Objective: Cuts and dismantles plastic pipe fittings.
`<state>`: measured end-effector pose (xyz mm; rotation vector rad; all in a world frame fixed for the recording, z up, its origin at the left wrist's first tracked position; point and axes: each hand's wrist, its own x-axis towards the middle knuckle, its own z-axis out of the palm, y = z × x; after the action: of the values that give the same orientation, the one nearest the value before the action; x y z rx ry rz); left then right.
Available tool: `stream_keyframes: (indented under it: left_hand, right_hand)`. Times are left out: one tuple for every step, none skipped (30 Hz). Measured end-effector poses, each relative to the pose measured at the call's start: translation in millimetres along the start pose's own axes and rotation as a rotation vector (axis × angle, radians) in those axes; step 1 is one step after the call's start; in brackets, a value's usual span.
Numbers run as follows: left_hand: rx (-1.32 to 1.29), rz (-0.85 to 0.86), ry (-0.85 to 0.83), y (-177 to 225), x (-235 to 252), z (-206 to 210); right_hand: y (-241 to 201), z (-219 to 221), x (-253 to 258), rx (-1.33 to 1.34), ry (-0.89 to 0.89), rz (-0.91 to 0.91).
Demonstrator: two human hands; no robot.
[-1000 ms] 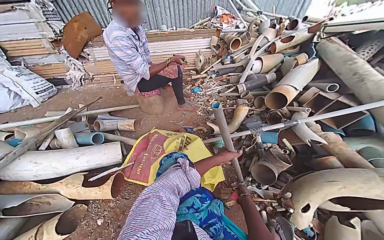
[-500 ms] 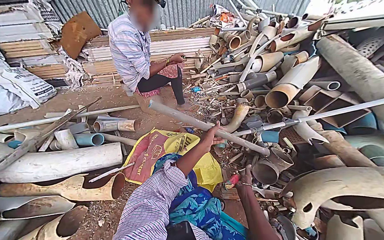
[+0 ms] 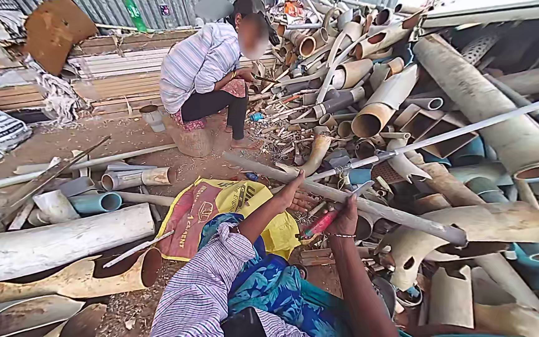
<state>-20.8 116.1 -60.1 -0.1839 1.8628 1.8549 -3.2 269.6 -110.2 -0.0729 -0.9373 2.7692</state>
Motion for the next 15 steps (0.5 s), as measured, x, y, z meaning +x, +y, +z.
stream_keyframes:
  left_hand:
    - [0.067, -0.018, -0.046, -2.7, 2.2, -0.3]
    - [0.13, -0.016, -0.089, -6.0, 4.2, 0.0]
    - [0.186, -0.002, -0.119, -8.4, 5.4, 1.2]
    - [0.237, 0.014, -0.147, -8.4, 4.3, 2.6]
    - [0.276, 0.026, -0.172, -7.4, 2.2, 3.4]
    - [0.305, 0.045, -0.178, -7.1, 0.6, 4.5]
    - [0.318, 0.067, -0.175, -6.1, -1.0, 5.9]
    - [0.325, 0.083, -0.164, -4.4, -3.2, 7.8]
    - [0.33, 0.098, -0.15, -3.3, -4.9, 9.9]
    - [0.336, 0.115, -0.136, -2.4, -6.0, 11.7]
    - [0.338, 0.136, -0.118, -1.7, -7.0, 13.6]
    - [0.336, 0.155, -0.105, -0.1, -8.6, 15.4]
    - [0.331, 0.17, -0.096, 2.2, -10.8, 17.7]
    - [0.329, 0.182, -0.092, 4.2, -12.6, 20.0]
    - [0.327, 0.196, -0.097, 5.6, -13.6, 22.0]
  right_hand:
    - [-9.6, 2.2, 2.3, -0.011, 0.009, -0.059]
    - [-21.3, 5.7, 3.8, -0.046, 0.033, -0.122]
    - [-35.1, 8.6, 4.2, -0.106, 0.049, -0.195]
    - [-48.6, 9.7, 4.1, -0.169, 0.062, -0.28]
    - [-61.2, 7.8, 3.5, -0.24, 0.067, -0.369]
    - [-73.2, 4.1, 3.4, -0.313, 0.059, -0.45]
    - [-84.2, -0.5, 4.3, -0.403, 0.04, -0.529]
    - [-94.1, -6.3, 5.0, -0.525, 0.008, -0.603]
    - [-102.5, -12.3, 5.0, -0.669, 0.004, -0.665]
    - [-108.9, -18.3, 4.4, -0.821, 0.022, -0.715]
    - [-114.1, -22.9, 3.5, -0.967, 0.042, -0.764]
    - [-118.6, -25.6, 2.3, -1.092, 0.045, -0.816]
    - [-122.2, -27.2, 2.5, -1.192, 0.04, -0.867]
    - [-124.5, -28.6, 4.3, -1.273, 0.043, -0.91]
    - [-125.9, -30.8, 6.2, -1.333, 0.048, -0.941]
